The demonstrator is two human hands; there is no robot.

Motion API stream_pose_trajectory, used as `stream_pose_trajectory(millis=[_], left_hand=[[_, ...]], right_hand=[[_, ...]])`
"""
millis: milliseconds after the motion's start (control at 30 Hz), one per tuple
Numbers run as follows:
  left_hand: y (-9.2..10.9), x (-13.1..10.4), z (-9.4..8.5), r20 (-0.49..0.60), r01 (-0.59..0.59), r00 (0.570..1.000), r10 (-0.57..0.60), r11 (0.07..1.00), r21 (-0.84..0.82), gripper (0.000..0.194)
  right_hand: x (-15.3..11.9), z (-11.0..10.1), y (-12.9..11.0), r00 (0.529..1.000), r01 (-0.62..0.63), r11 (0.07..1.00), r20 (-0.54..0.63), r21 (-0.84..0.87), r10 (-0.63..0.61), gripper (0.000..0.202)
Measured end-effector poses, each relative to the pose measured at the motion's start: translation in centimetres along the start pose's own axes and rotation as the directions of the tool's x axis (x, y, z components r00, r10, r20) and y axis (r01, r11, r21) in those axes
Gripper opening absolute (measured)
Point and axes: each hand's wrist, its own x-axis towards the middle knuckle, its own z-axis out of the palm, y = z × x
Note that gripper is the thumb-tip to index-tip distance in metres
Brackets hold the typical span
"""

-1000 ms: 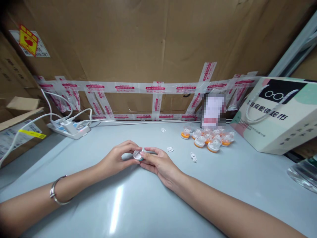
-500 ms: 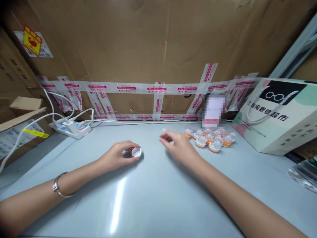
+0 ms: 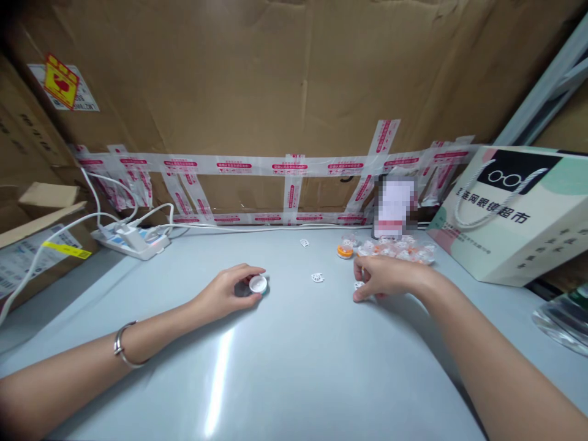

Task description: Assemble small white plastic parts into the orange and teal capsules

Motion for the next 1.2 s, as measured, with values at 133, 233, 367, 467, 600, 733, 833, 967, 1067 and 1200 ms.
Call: stream_pose_trajectory(millis=[133, 233, 367, 467, 600, 733, 833, 967, 1067, 1200], left_hand=[[-0.1, -0.2, 0.1, -0.008, -0.008, 1.0, 0.008, 1.0, -0.017, 0.039], [-0.1, -0.2, 0.0, 0.005, -0.011, 1.0, 0.011, 0.999, -0.032, 0.04], [0.4, -0.2, -0.6, -0.063, -0.065, 0.996, 0.064, 0.998, -0.017, 0.043], [1.1, -0.4, -1.1, -0.163, -0.117, 0.98, 0.113, 0.993, -0.015, 0.038], [2.2, -0.9, -1.3, -0.186, -0.103, 0.979, 0.079, 0.987, -0.122, 0.028], [2.7, -1.0, -1.2, -0.07, 0.01, 0.996, -0.05, 0.876, -0.482, 0.023], [2.5, -0.8, -1.3, -0.027, 0.065, 0.993, -0.114, 0.728, -0.682, 0.022], [1.8, -0.4, -1.4, -0.037, 0.099, 0.98, -0.196, 0.64, -0.762, 0.024], [1.5, -0.2, -1.6, -0.026, 0.107, 0.974, -0.226, 0.555, -0.825, 0.024], [1.6, -0.2, -1.8, 0.037, 0.14, 0.965, -0.26, 0.391, -0.91, 0.024]], right_hand=[[-0.3, 0.2, -0.9, 0.999, -0.002, 0.998, 0.053, 0.063, -0.001, 0.017], [-0.6, -0.1, -1.1, 0.997, 0.064, 0.993, 0.03, 0.103, -0.067, 0.01], [-0.7, -0.2, -3.0, 0.954, 0.284, 0.884, -0.202, 0.37, -0.222, 0.019], [-0.8, 0.9, -5.9, 0.918, 0.384, 0.64, -0.347, 0.666, -0.19, 0.032], [-0.8, 3.7, -10.1, 0.929, 0.364, 0.413, -0.294, 0.835, -0.226, 0.031], [-0.8, 5.5, -12.9, 0.924, 0.315, 0.251, -0.235, 0.916, -0.3, 0.024], [-0.7, 6.0, -14.2, 0.934, 0.252, 0.127, -0.206, 0.959, -0.293, 0.023], [-0.4, 6.4, -15.5, 0.949, 0.223, 0.034, -0.208, 0.974, -0.238, 0.025], [0.0, 6.6, -16.3, 0.949, 0.227, -0.017, -0.226, 0.974, -0.219, 0.027], [0.2, 6.6, -16.9, 0.955, 0.219, -0.06, -0.227, 0.974, -0.19, 0.029]])
